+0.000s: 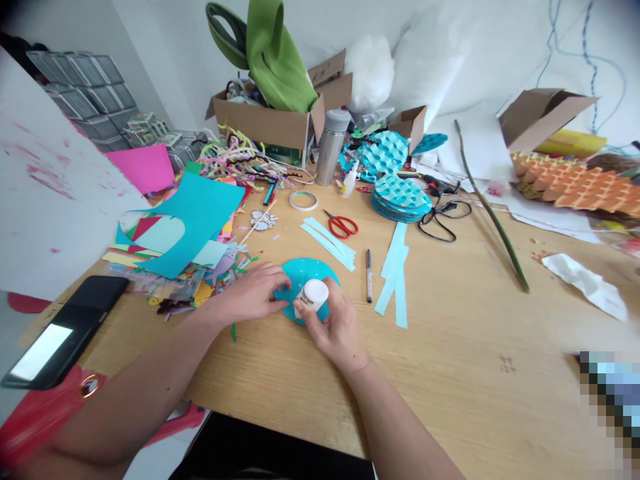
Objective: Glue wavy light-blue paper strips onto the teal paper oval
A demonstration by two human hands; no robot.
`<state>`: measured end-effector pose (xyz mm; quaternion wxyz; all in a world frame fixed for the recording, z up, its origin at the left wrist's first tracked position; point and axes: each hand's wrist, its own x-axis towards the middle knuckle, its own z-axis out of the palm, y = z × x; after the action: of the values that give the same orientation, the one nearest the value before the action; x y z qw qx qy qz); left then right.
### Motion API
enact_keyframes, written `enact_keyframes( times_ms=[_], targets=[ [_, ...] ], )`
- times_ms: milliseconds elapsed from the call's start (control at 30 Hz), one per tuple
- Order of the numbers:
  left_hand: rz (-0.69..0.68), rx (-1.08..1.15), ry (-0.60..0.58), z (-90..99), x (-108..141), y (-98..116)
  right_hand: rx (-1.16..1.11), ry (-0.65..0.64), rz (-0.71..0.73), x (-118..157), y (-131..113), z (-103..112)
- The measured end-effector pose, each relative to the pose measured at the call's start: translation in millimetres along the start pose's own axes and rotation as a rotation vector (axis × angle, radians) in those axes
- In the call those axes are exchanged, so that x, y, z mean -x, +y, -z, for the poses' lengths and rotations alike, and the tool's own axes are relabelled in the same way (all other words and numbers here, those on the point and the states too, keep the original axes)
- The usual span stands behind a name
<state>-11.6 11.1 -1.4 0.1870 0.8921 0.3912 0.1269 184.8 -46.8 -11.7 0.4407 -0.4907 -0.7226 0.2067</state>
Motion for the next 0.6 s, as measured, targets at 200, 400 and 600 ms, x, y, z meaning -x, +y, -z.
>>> enact_keyframes(
  times_ms=[200,400,600],
  targets=[
    [0.006,-0.004,0.002,0.6,0.4,0.1,-0.157,0.05,-0.139,-3.9,2.0,2.0],
    [0.009,-0.023,-0.026,3.3,-0.3,0.9,-0.459,0.245,-0.292,-14.6,16.1,16.2],
    [0.009,-0.018,-0.032,3.6,-1.3,0.2,-0.416,-0.01,-0.243,-21.5,18.4,35.8]
  ],
)
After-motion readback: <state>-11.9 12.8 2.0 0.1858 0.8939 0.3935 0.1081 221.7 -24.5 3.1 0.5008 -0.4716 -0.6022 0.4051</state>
